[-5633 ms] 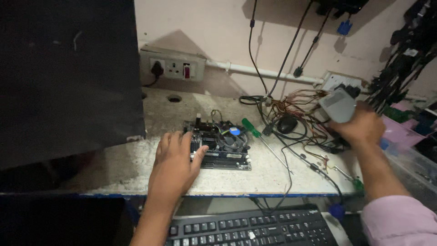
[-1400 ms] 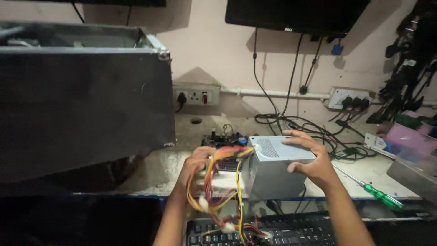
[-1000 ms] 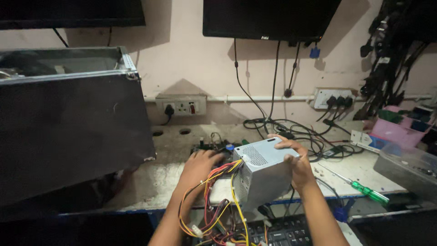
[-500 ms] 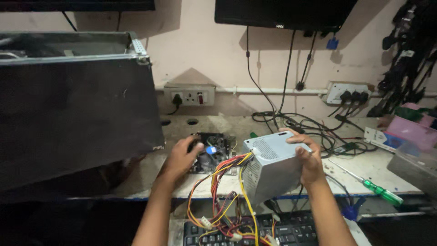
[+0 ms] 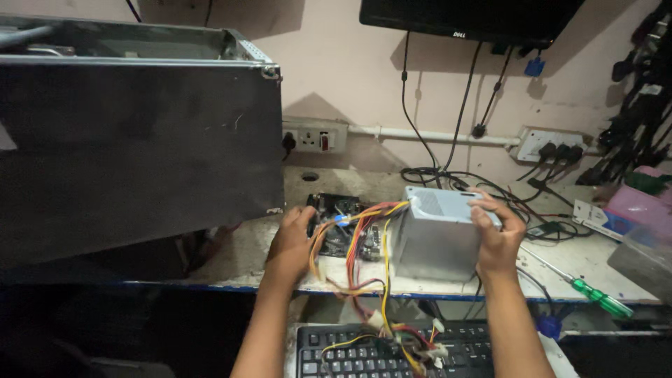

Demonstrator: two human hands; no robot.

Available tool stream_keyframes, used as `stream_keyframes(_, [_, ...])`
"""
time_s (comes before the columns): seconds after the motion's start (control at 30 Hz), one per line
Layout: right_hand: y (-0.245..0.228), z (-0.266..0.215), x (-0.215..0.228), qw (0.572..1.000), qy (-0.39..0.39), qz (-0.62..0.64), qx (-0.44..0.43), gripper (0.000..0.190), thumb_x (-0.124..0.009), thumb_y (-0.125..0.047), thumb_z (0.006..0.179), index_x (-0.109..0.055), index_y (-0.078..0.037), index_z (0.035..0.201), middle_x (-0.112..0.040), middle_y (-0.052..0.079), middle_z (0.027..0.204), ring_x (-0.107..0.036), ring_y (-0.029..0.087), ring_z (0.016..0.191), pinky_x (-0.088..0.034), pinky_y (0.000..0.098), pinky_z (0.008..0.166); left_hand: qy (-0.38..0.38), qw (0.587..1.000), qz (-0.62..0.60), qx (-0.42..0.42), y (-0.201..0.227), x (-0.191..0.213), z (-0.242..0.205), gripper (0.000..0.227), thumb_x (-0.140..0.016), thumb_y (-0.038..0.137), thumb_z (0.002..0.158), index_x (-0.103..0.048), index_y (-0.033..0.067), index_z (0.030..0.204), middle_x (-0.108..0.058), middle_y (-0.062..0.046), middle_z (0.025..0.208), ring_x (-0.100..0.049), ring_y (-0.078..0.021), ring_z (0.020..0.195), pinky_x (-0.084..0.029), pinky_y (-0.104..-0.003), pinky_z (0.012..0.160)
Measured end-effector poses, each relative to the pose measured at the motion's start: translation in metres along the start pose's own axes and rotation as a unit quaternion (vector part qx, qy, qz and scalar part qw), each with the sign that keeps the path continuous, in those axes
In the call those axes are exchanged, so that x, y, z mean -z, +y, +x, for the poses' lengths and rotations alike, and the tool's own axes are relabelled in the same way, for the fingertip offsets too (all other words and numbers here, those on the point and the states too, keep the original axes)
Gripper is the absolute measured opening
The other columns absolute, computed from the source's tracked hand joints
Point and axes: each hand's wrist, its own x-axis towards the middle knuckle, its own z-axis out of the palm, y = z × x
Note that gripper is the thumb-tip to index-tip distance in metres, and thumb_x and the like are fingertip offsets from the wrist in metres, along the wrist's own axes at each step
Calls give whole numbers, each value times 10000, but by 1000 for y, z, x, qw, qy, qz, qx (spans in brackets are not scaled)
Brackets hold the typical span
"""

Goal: The person installs a CPU fan onto a motherboard, inserts a RAM stick into a memory slot, and connects power cables from a power supply unit to the motherboard. The person uses a screwdriver to adjust components and wires during the assembly process.

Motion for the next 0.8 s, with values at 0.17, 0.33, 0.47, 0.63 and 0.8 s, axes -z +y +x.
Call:
stream_keyframes(0.17, [16,5,4,998,69,-6,1,175,-772,-113,918,-730,4,1041,-711,163,1264,-622,246,1160,-465,356,1031,35,999,18,-2,-2,-2,2,244,-591,180,910,-629,46,1110,-654,-215,1106,-607,-418,1069,-488,-493,920])
stream_keyframes(0.33, [23,8,-10,979,113,-138,95,183,-816,-127,940,-745,2,1048,-719,161,1209,-655,257,1201,-463,381,1115,32,995,33,90,17,10,1,238,-589,226,889,-643,19,995,-682,-219,987,-637,-428,997,-504,-522,869])
stream_keyframes(0.47, [23,5,-39,945,155,-249,147,286,-905,-223,907,-716,-45,1028,-634,143,1203,-604,296,1199,-461,421,1095,81,983,65,151,27,15,-8,263,-542,232,897,-697,21,916,-695,-220,973,-663,-416,961,-519,-517,886])
stream_keyframes(0.63, [19,1,-80,892,241,-364,121,472,-998,-373,799,-682,-100,1019,-493,133,1264,-492,341,1253,-394,473,1098,201,967,128,91,17,8,-10,247,-555,199,833,-723,29,894,-720,-200,981,-645,-403,1002,-495,-522,896])
stream_keyframes(0.8, [36,11,-107,864,261,-413,117,455,-987,-384,773,-688,-110,980,-466,192,1300,-449,405,1255,-372,529,1046,201,974,99,26,-1,-2,-12,272,-572,199,795,-729,16,922,-715,-199,1026,-606,-405,1056,-455,-496,961])
